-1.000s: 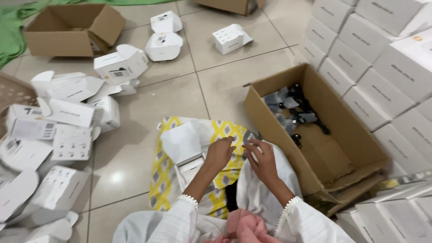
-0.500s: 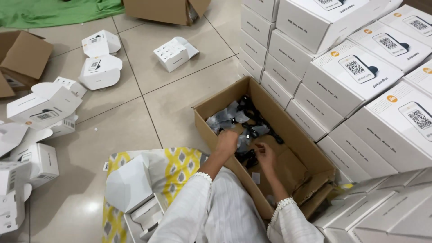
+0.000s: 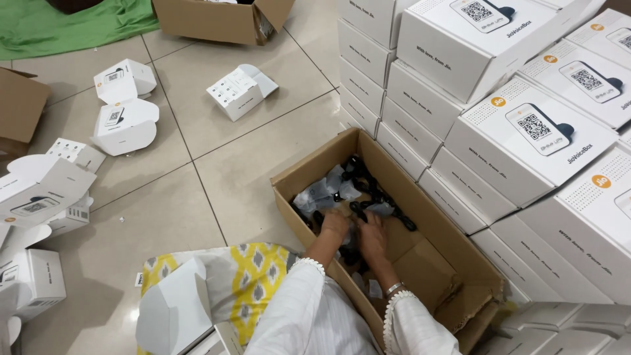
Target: The person unboxes electronic devices and packs them into a larger shipping box.
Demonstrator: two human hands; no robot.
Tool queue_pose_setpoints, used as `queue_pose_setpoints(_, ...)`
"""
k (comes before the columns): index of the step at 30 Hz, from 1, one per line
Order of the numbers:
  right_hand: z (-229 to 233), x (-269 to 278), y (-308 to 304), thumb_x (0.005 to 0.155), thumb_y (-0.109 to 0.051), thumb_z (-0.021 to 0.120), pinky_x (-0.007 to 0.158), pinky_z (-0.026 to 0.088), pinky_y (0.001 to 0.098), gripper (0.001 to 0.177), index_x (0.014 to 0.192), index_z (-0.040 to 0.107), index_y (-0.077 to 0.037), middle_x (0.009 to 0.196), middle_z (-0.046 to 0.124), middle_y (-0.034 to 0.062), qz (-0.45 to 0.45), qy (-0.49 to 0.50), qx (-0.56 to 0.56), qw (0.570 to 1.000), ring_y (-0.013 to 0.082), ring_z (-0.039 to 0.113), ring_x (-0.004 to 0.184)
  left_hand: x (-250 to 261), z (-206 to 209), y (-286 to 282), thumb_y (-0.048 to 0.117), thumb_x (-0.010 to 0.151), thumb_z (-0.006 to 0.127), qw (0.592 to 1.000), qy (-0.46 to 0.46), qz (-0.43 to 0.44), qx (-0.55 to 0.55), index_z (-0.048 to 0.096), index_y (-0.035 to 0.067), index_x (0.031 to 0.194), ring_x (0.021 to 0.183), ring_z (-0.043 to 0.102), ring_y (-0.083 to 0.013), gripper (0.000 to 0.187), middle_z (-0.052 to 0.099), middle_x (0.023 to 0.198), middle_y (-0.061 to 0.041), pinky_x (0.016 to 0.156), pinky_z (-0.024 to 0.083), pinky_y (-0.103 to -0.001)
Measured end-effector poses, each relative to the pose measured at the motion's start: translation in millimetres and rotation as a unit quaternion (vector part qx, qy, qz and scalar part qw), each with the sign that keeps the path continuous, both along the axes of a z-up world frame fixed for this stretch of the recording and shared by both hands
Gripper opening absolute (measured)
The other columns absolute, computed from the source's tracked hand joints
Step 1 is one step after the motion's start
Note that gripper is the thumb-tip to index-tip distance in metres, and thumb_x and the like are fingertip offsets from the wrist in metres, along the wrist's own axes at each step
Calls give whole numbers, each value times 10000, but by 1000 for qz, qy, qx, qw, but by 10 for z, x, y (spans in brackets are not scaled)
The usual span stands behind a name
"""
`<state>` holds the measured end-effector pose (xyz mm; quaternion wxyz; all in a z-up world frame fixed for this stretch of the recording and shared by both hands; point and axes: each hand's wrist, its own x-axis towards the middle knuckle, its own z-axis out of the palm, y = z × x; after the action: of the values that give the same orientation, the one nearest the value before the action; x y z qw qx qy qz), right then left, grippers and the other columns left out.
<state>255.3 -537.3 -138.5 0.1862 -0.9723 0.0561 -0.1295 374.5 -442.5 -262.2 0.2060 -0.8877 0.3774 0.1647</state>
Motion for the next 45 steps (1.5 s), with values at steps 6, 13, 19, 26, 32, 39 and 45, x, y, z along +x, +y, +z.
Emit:
queue_pose_setpoints(6, -244, -179, -104, 753, -33, 763, 914, 526, 431, 292, 1036, 757, -103, 1143, 697, 149, -85, 27, 146, 985, 368, 645, 1076, -61, 130, 111, 154, 928, 665, 989, 9, -28, -144, 752, 207, 1156, 1174, 680, -241, 250, 744, 1205, -41, 887, 576, -395)
queue_pose_setpoints(13, 36, -443, -310, 777, -40, 804, 836, 573, 306, 339, 1094, 691, -8, 1055, 744, 133, -123, -55, 517, 845, 229, 721, 975, -698, 2195, 634, 302, 828, 786, 924, 18, 84, -372, 661, 28, 1084, 963, 704, -349, 395, 726, 1028, -171, 787, 550, -465)
queue_pose_setpoints(19, 1032, -850, 184, 933, -67, 703, 807, 515, 258, 398, 1324, 646, -21, 1089, 727, 20, -90, -3, 696, 713, 106, 661, 960, -1588, 2886, 1832, 392, 936, 739, 715, 106, 323, -611, 598, 16, 1077, 678, 631, -304, 426, 653, 772, -184, 658, 506, -401)
queue_pose_setpoints(26, 1061, -1094, 1573, 899, 12, 738, 768, 545, 265, 353, 1252, 722, 22, 1039, 747, 40, 114, 96, 664, 733, 94, 672, 878, -2443, 2285, 3483, 405, 950, 709, 595, 6, 439, -673, 631, 27, 1028, 644, 541, -104, 394, 645, 718, -48, 610, 450, -297)
queue_pose_setpoints(32, 1099, -1527, 2820, 823, -2, 790, 807, 587, 290, 319, 1137, 747, -37, 1026, 775, 65, 295, 107, 443, 840, 156, 747, 902, -3256, 1972, 4360, 404, 936, 726, 532, -80, 532, -654, 646, 28, 991, 614, 498, -123, 388, 581, 676, -37, 575, 426, -313)
queue_pose_setpoints(39, 817, -1721, 3640, 761, 17, 769, 877, 524, 413, 335, 1083, 757, -76, 1033, 730, 117, 411, 61, 187, 890, 343, 658, 1030, -3770, 1449, 4822, 367, 903, 758, 482, -93, 583, -647, 650, 29, 1004, 657, 548, -137, 370, 624, 743, -39, 615, 472, -306)
queue_pose_setpoints(45, 959, -1825, 3881, 866, -37, 701, 755, 595, 364, 352, 1217, 707, -60, 1135, 712, 137, 369, 69, 275, 885, 297, 689, 1020, -3841, 1416, 4811, 319, 920, 749, 438, -8, 563, -701, 632, 20, 1056, 766, 583, -104, 349, 669, 891, -22, 693, 503, -280)
